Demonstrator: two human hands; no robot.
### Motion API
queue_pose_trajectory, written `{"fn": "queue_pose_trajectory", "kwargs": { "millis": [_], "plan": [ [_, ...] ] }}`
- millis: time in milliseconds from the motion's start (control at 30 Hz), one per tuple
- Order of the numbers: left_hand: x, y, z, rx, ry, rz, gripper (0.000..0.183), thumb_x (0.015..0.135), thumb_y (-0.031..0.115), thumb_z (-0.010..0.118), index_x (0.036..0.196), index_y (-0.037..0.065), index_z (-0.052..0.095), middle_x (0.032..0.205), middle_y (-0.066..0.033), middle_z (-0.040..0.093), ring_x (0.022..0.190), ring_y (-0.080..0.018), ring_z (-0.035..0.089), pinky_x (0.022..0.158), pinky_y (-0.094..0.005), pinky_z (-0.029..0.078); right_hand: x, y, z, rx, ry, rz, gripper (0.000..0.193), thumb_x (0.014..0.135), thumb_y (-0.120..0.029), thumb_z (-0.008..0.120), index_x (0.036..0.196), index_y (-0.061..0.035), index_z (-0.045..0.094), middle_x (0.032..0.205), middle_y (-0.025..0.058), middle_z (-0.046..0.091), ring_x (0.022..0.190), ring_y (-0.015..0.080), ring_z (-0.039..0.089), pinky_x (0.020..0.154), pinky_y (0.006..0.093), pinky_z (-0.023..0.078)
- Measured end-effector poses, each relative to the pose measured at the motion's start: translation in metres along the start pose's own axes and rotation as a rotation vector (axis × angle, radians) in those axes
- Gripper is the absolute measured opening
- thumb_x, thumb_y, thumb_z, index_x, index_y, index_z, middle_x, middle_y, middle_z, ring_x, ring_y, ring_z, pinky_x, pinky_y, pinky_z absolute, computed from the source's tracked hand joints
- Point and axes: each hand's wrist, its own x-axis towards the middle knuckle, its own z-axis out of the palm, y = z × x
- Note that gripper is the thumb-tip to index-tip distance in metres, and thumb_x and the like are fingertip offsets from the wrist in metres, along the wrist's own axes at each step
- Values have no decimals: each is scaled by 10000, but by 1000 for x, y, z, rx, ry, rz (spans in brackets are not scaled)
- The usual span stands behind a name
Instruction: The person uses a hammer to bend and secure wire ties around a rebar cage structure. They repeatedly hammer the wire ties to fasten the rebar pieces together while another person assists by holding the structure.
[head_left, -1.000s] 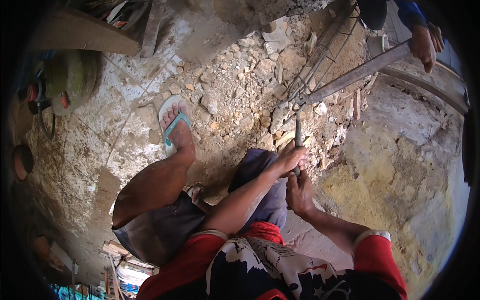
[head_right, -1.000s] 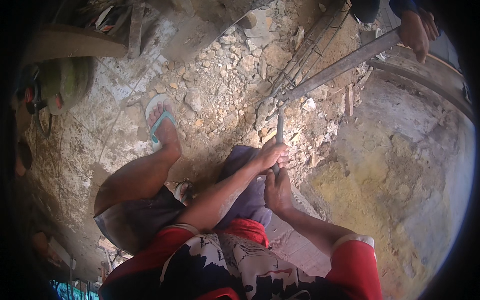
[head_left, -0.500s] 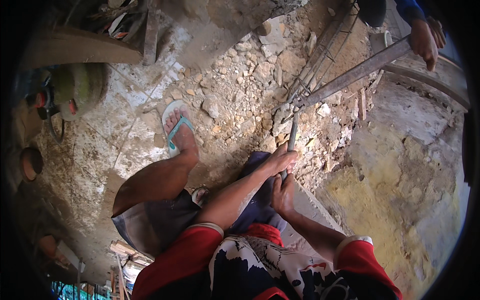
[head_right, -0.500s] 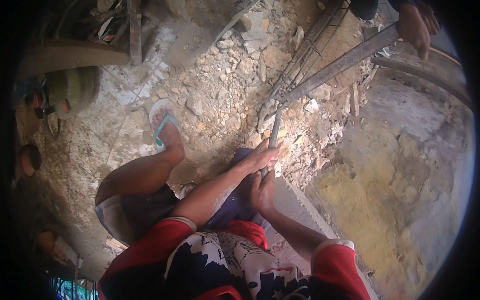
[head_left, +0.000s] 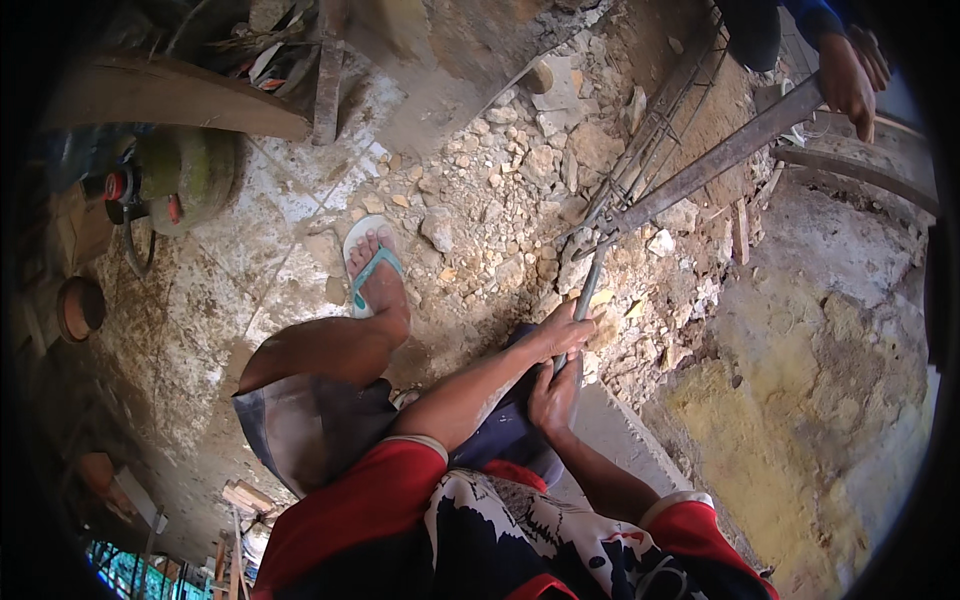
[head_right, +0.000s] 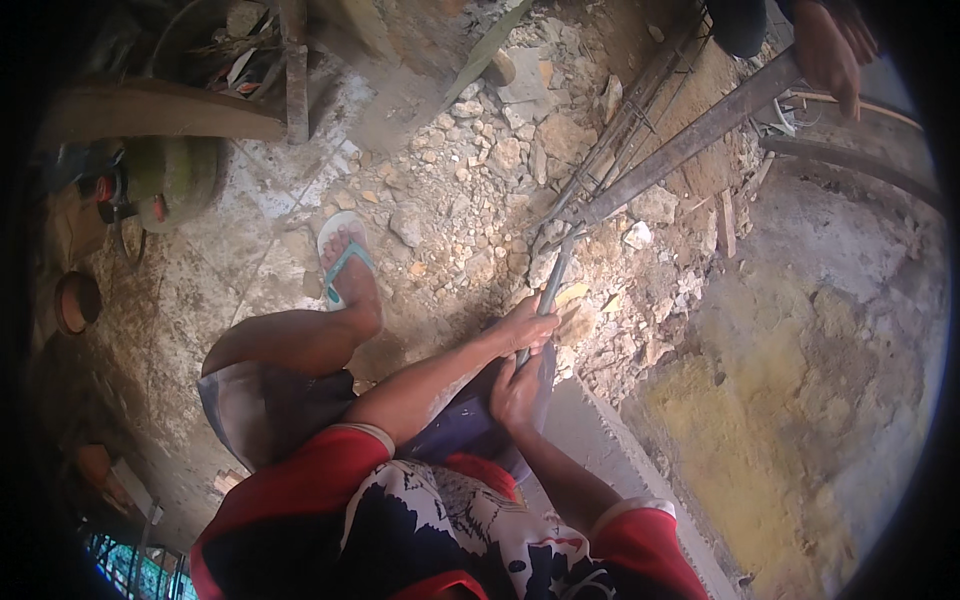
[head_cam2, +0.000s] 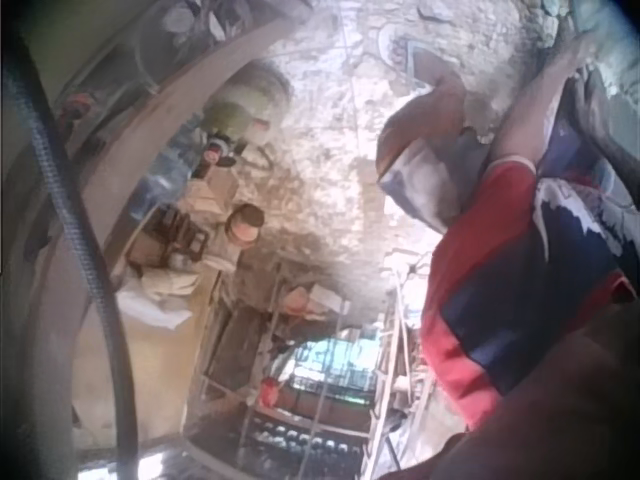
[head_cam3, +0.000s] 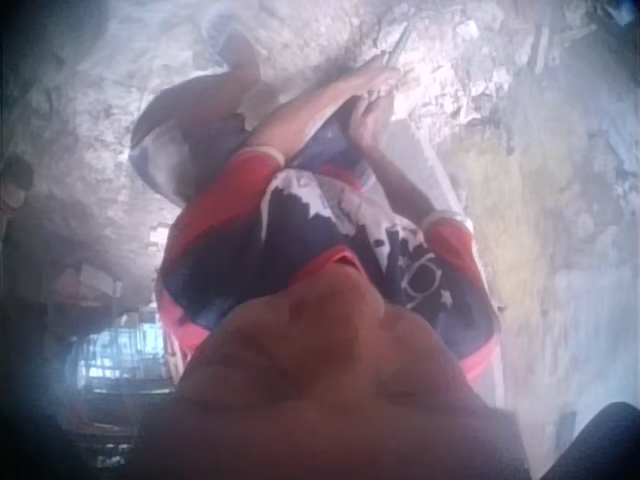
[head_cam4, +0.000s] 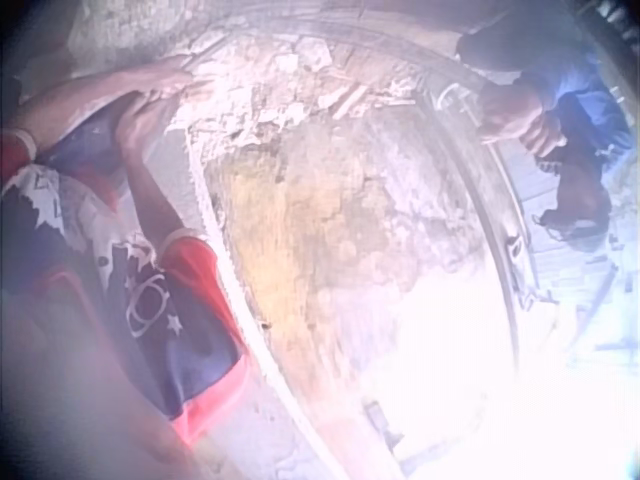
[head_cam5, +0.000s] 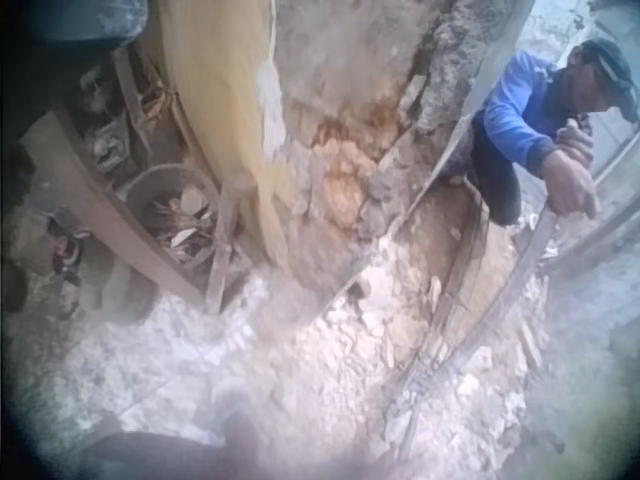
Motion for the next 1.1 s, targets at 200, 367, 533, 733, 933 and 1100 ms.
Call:
{"fn": "queue_pose_trajectory", "kwargs": {
  "millis": [200,367,533,733,933,1100],
  "plan": [
    [2,-5,-2,79,32,22,148,930,116,580,943,71,439,603,3,431,437,-92,396,396,-302,388,0,23,14,75,19,7,489,1031,-161,467,1424,97,336,1216,334,582,1084,483,590,945,471,451],
    [6,-8,-8,87,69,41,147,911,107,580,982,58,461,616,-9,453,438,-107,418,390,-315,399,1,22,18,100,28,-5,512,1023,-156,483,1438,99,324,1248,381,561,1087,537,567,945,504,441],
    [8,-17,-14,171,58,50,124,909,116,571,954,46,479,615,-17,467,438,-109,421,393,-320,403,3,27,32,31,143,-95,402,1015,-210,492,1272,84,397,999,404,610,941,596,575,782,591,440],
    [4,-10,-19,252,48,42,146,927,165,586,956,58,491,627,-2,467,468,-97,438,408,-305,397,3,35,57,141,246,-100,336,1011,-185,502,1215,73,435,982,407,604,885,604,573,728,606,428],
    [4,-15,-27,184,3,53,95,909,119,565,913,73,482,622,-11,461,454,-126,440,407,-323,418,-9,14,40,88,125,-3,529,1003,-209,508,1415,92,366,1208,393,576,1114,555,558,938,552,443],
    [8,-5,5,69,-36,43,135,923,154,585,951,71,482,671,-21,467,521,-136,468,446,-321,430,-10,18,-2,105,203,-177,597,990,-233,509,1452,110,347,1280,372,571,1217,491,561,1033,481,433]
  ]
}}
